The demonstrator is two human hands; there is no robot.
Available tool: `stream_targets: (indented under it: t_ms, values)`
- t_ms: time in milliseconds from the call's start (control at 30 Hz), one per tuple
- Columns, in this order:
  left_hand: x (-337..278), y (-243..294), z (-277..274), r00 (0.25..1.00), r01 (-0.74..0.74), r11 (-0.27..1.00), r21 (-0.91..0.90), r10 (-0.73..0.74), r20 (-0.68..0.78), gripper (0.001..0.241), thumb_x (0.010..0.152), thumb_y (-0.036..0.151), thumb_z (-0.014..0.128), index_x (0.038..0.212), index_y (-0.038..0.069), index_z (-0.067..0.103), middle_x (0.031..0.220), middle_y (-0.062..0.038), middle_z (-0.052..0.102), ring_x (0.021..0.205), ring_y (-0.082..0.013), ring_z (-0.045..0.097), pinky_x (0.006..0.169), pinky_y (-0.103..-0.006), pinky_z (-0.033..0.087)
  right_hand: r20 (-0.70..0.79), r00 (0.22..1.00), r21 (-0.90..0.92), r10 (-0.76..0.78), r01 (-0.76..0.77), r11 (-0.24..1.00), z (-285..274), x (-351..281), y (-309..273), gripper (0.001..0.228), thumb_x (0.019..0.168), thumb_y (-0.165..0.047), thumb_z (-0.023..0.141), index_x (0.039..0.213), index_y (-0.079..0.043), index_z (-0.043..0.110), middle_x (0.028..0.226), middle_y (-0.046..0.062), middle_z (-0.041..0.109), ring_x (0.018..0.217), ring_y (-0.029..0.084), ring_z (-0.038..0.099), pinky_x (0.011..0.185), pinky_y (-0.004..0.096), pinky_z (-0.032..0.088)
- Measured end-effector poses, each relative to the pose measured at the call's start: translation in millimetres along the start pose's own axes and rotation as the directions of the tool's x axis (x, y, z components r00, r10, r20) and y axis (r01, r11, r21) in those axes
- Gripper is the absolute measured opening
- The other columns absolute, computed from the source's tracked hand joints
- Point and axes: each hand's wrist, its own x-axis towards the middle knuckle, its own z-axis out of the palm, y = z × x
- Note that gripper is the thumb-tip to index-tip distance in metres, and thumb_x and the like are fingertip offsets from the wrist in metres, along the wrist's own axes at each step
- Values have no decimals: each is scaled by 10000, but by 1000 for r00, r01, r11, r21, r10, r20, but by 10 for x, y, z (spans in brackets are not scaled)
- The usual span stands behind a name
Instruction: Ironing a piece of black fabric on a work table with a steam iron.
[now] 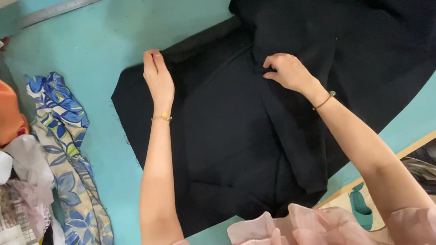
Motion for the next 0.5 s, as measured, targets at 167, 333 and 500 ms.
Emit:
stream_targets:
  t_ms: [167,333,500]
  values:
    - [-410,330,120,965,-41,983,-178,85,248,317,1117,275,517,1142,-25,616,1053,-108,679,977,-196,610,909,-352,503,-2,981,157,-194,192,969,-551,-329,-801,175,899,-155,780,1021,-42,727,1004,119,678,976,294,672,869,385,537]
    - [-1268,1482,-48,667,104,921,-376,216,713,384,981,289,687,1240,13,622,1113,-31,665,1035,-107,579,925,-286,500,-246,831,234,-498,550,802,-1019,-723,-1706,163,808,-149,775,926,-53,718,1262,270,606,993,342,597,893,398,502]
    - [-1539,1506,-150,614,-189,961,-203,277,739,309,873,103,705,1153,4,621,1068,-86,701,1018,-194,691,916,-323,537,67,952,425,-298,243,872,-737,-1023,-1211,195,894,-172,774,1013,-28,719,941,104,660,909,287,665,810,367,525]
